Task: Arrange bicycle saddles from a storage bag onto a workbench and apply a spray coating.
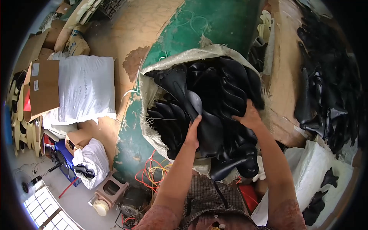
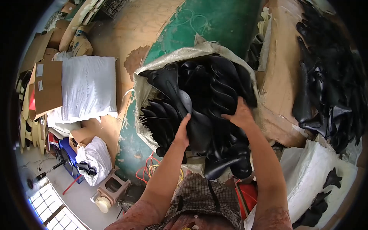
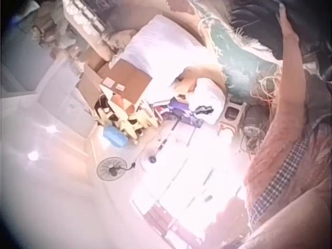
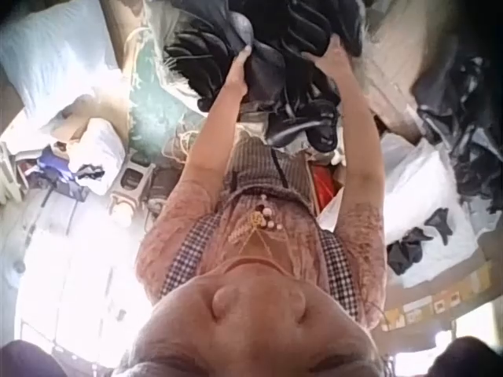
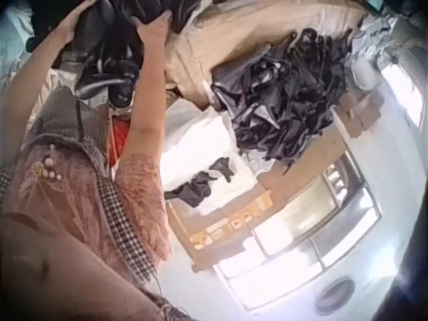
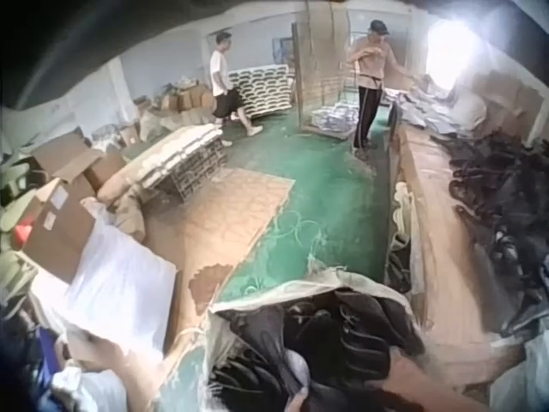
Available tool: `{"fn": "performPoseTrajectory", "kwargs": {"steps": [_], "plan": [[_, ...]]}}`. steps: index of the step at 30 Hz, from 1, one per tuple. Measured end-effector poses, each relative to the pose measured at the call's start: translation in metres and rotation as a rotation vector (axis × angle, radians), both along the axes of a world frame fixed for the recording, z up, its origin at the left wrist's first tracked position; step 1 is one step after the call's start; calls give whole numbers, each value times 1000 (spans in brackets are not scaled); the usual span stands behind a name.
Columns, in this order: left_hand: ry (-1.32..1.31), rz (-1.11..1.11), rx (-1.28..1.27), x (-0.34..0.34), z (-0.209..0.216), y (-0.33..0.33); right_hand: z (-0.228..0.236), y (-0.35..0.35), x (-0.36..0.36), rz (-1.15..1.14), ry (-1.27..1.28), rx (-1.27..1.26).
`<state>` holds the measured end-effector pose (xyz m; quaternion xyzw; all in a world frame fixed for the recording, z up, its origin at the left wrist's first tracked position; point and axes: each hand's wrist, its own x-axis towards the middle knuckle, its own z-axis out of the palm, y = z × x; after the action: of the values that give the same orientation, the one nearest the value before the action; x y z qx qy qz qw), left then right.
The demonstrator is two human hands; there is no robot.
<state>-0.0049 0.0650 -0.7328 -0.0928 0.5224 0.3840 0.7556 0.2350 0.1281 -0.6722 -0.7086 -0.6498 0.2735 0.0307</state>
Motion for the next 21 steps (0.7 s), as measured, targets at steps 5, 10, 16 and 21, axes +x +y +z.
{"fn": "performPoseTrajectory", "kwargs": {"steps": [5, 10, 16, 21], "plan": [[-179, 18, -79, -8, 7, 7, 5, 15, -28, -72, -175, -216], [-73, 134, 12, -4, 34, -3, 28, 19, -31, -52, -29, -47], [-40, 118, 164, -13, 85, -15, 75, 19, -53, 30, 95, 140], [-88, 162, 268, -18, 120, -43, 117, -4, -55, 71, 183, 276]]}}
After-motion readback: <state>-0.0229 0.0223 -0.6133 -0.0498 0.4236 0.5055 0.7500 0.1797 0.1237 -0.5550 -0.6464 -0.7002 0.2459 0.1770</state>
